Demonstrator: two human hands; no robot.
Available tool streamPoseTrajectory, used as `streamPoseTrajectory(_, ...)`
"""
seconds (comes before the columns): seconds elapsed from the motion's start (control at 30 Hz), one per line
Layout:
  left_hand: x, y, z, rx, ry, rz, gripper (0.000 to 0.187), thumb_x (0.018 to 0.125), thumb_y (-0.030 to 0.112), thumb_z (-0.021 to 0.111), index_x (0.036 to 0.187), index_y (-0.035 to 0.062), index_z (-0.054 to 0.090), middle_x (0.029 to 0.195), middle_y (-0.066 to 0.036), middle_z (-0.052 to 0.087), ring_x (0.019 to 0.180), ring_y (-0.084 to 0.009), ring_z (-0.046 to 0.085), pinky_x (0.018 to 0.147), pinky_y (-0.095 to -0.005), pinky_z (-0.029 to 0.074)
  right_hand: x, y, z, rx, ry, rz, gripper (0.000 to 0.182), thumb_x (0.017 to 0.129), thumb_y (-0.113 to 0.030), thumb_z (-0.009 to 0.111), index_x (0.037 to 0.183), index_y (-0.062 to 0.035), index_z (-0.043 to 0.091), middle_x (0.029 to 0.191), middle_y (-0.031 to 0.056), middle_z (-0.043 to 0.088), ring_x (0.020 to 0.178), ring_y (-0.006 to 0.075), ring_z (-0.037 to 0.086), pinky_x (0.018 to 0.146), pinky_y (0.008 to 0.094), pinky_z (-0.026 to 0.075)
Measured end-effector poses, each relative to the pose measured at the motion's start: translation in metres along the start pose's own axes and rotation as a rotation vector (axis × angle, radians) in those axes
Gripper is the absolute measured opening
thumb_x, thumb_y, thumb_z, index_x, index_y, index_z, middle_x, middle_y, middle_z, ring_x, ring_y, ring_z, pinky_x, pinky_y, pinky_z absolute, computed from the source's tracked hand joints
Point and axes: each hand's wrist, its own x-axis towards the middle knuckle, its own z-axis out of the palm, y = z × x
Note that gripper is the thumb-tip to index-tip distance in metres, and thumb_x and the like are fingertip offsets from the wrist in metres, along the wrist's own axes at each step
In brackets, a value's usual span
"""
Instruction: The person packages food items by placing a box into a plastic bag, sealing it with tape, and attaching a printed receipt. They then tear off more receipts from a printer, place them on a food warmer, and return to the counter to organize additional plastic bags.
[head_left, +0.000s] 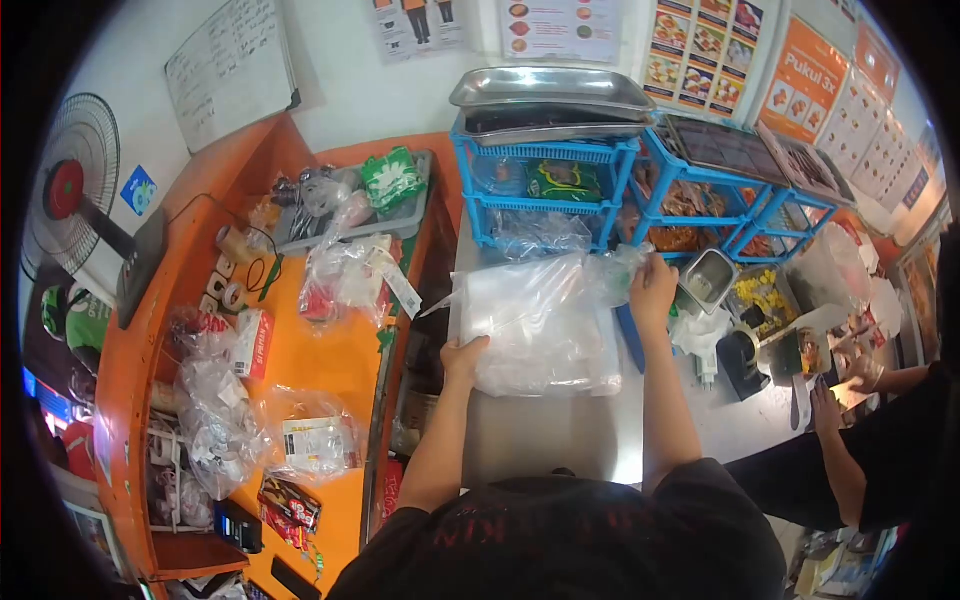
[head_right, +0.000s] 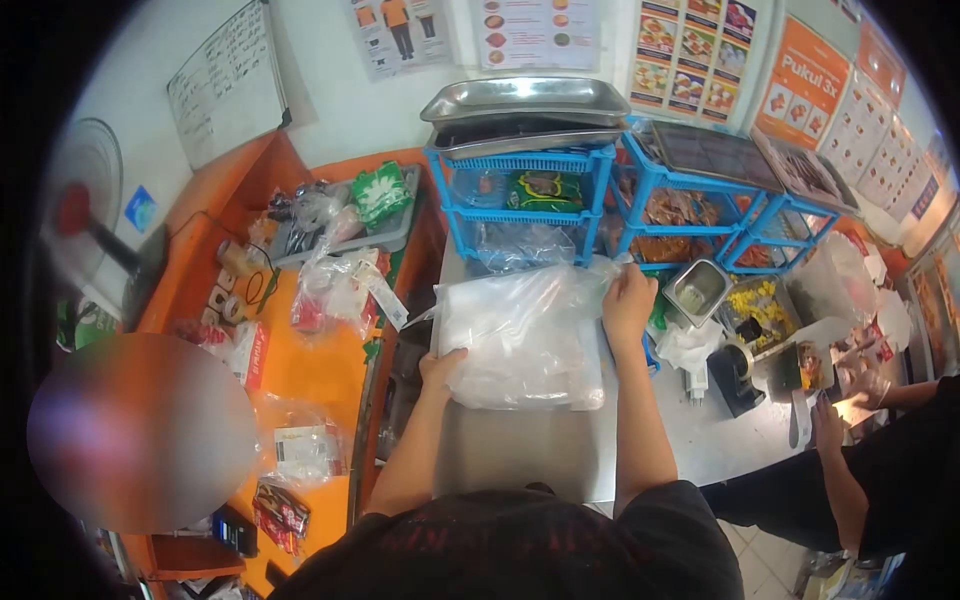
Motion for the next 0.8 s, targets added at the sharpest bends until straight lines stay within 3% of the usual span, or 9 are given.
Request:
streamPoseTrajectory(0.1, 0.001, 0.016, 0.012, -0.053, 0.021, 0.057, 0.033, 0.059, 0.006, 0.071, 0.088, -0.0058, 0.060, 0.081, -0.011, 0.062, 0.066, -0.0197, 0.059, 0.059, -0.0309, 0.047, -0.010, 0.001, 0.012, 0.319, 0.026, 0.164, 0.008, 0.079, -0.008, 0.051, 0.082, -0.0003, 0.052, 0.071, 0.0172, 0.051, 0.068, 0.0323, 0.044, 0.064, 0.0410, 0.035)
streamPoseTrajectory(0.27, 0.029, 0.024, 0.012, 0.130, -0.091, 0.281, 0.038, 0.060, 0.012, 0.072, 0.092, -0.0043, 0.060, 0.082, -0.011, 0.063, 0.066, -0.0170, 0.059, 0.061, -0.0276, 0.046, -0.032, -0.014, 0.007, 0.741, -0.038, 0.331, 0.013, 0.079, -0.006, 0.054, 0.088, 0.0034, 0.054, 0.074, 0.0091, 0.054, 0.075, 0.0202, 0.050, 0.071, 0.0286, 0.039)
streamPoseTrajectory(0.37, 0.014, 0.022, -0.018, 0.784, 0.091, 0.333, 0.072, 0.050, 0.037, 0.080, 0.104, -0.0039, 0.055, 0.098, -0.018, 0.060, 0.089, -0.0265, 0.059, 0.077, -0.0320, 0.046, -0.059, -0.019, -0.006, 0.557, -0.082, 0.210, 0.014, 0.079, -0.005, 0.057, 0.089, 0.0039, 0.055, 0.093, 0.0114, 0.051, 0.090, 0.0199, 0.048, 0.079, 0.0277, 0.037)
streamPoseTrajectory(0.43, -0.026, 0.043, -0.019, 0.980, 0.132, 0.325, 0.096, 0.049, 0.050, 0.077, 0.123, 0.0028, 0.039, 0.117, -0.019, 0.046, 0.111, -0.0323, 0.044, 0.091, -0.0399, 0.038, -0.072, -0.013, -0.003, 0.684, -0.186, 0.173, 0.015, 0.077, -0.007, 0.060, 0.088, 0.0022, 0.056, 0.093, 0.0092, 0.050, 0.087, 0.0190, 0.048, 0.075, 0.0270, 0.037)
streamPoseTrajectory(0.5, -0.085, 0.062, -0.018, 0.823, 0.156, 0.653, 0.086, 0.057, 0.044, 0.075, 0.124, 0.0040, 0.037, 0.122, -0.019, 0.039, 0.114, -0.0353, 0.036, 0.097, -0.0440, 0.028, -0.083, -0.044, -0.019, 0.665, -0.211, 0.007, 0.011, 0.077, -0.009, 0.062, 0.082, -0.0012, 0.055, 0.078, 0.0036, 0.049, 0.069, 0.0130, 0.043, 0.059, 0.0245, 0.034)
streamPoseTrajectory(0.57, -0.118, 0.053, -0.025, 0.680, -0.153, 0.998, 0.081, 0.063, 0.036, 0.073, 0.126, 0.0034, 0.035, 0.122, -0.019, 0.039, 0.118, -0.0337, 0.033, 0.097, -0.0432, 0.027, -0.097, -0.073, -0.027, 0.685, -0.424, -0.016, 0.011, 0.076, -0.007, 0.061, 0.077, -0.0020, 0.051, 0.071, 0.0007, 0.045, 0.064, 0.0104, 0.042, 0.058, 0.0217, 0.035)
streamPoseTrajectory(0.67, -0.197, 0.054, -0.030, 0.755, -0.208, 1.029, 0.065, 0.065, 0.019, 0.070, 0.120, 0.0025, 0.039, 0.114, -0.018, 0.045, 0.110, -0.0351, 0.041, 0.090, -0.0434, 0.033, -0.130, -0.125, -0.035, 1.000, -0.734, 0.007, 0.012, 0.076, -0.004, 0.059, 0.075, -0.0040, 0.047, 0.069, -0.0017, 0.045, 0.062, 0.0072, 0.042, 0.056, 0.0201, 0.035)
streamPoseTrajectory(0.73, -0.225, 0.044, -0.040, 0.679, -0.197, 0.720, 0.048, 0.070, 0.006, 0.060, 0.114, 0.0030, 0.041, 0.108, -0.019, 0.049, 0.100, -0.0344, 0.049, 0.082, -0.0403, 0.040, -0.150, -0.145, -0.034, 1.161, -0.850, 0.101, 0.014, 0.075, -0.004, 0.060, 0.075, -0.0057, 0.046, 0.069, -0.0015, 0.047, 0.063, 0.0058, 0.043, 0.057, 0.0198, 0.035)
streamPoseTrajectory(0.8, -0.247, 0.051, -0.066, 0.588, -0.029, 0.700, 0.030, 0.072, 0.003, 0.054, 0.101, 0.0019, 0.046, 0.091, -0.020, 0.055, 0.089, -0.0354, 0.054, 0.076, -0.0393, 0.043, -0.167, -0.169, -0.031, 1.187, -1.126, 0.098, 0.014, 0.075, -0.004, 0.059, 0.075, -0.0066, 0.046, 0.069, -0.0028, 0.047, 0.064, 0.0050, 0.044, 0.059, 0.0196, 0.036)
